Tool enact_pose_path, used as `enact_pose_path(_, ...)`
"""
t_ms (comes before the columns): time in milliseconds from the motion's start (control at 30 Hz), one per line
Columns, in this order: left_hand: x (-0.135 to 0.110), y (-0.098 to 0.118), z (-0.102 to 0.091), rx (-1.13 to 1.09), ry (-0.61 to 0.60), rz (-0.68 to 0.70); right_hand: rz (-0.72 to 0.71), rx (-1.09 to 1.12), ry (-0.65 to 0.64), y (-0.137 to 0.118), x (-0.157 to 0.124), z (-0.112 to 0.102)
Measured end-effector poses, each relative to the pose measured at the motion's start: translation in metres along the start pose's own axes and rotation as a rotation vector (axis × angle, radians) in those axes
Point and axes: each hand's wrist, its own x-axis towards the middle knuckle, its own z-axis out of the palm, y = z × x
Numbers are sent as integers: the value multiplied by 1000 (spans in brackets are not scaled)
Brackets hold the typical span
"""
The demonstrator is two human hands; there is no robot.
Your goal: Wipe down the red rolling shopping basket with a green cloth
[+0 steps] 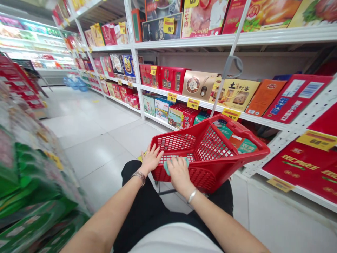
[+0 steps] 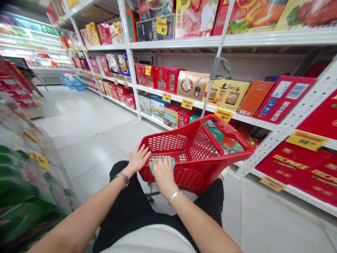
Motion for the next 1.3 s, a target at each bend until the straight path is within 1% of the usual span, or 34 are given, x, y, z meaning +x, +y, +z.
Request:
enact_pose_path(67,-2,-4,2,21,17,23,-55,29,-40,-23,15,1)
enact_pose_path(100,-3,-7,2,33,27,39,-81,40,-58,-28,19,-1)
enact_pose_path(133,-4,-10,3,41,36,55,-99,49,-72,-30,22,-4)
enact_pose_path(200,-4,-16,2,47,50,83,-107,59,-93,-20,20,-12)
enact_pose_path(233,-4,-19,1,43,52,88,-92,59,-100,-9,16,-17)
enact_pose_path(300,-2,-24,-2,25,44,71,-29,41,-108,21,4,-29)
enact_pose_path(400,6,-28,-6,3,19,34,77,-28,-86,82,-19,-54)
enact_pose_path(500,14,-31,-10,-1,6,7,140,-102,-36,138,-35,-79)
enact_pose_path(567,20,-33,-12,4,9,-13,170,-121,-14,160,-38,-91)
enact_pose_path(600,22,-34,-14,12,17,-23,180,-134,-19,166,-36,-94)
enact_pose_path(667,26,-34,-16,38,64,-41,193,-179,-53,166,-31,-94)
enact_pose_path(767,27,-23,-16,55,190,-83,229,-256,-75,151,-22,-88)
enact_pose_path(833,26,-6,-13,9,236,-100,257,-268,-64,136,-19,-83)
enact_pose_path(867,24,5,-11,-26,236,-96,270,-265,-58,129,-18,-82)
enact_pose_path(967,18,42,-3,-87,207,12,287,-245,-52,107,-21,-83)
enact_pose_path(1033,15,57,-1,-67,195,51,257,-211,-52,95,-26,-87)
enact_pose_path(1067,15,60,-1,-45,201,54,228,-186,-48,91,-29,-90)
enact_pose_path(1100,15,59,-2,-20,213,54,197,-157,-39,88,-32,-94)
enact_pose_path(1167,17,51,-5,25,232,66,151,-103,-15,86,-39,-105)
enact_pose_path(1233,22,38,-10,57,219,101,149,-67,-1,91,-47,-118)
enact_pose_path(1300,27,25,-15,79,192,139,169,-41,-2,100,-56,-132)
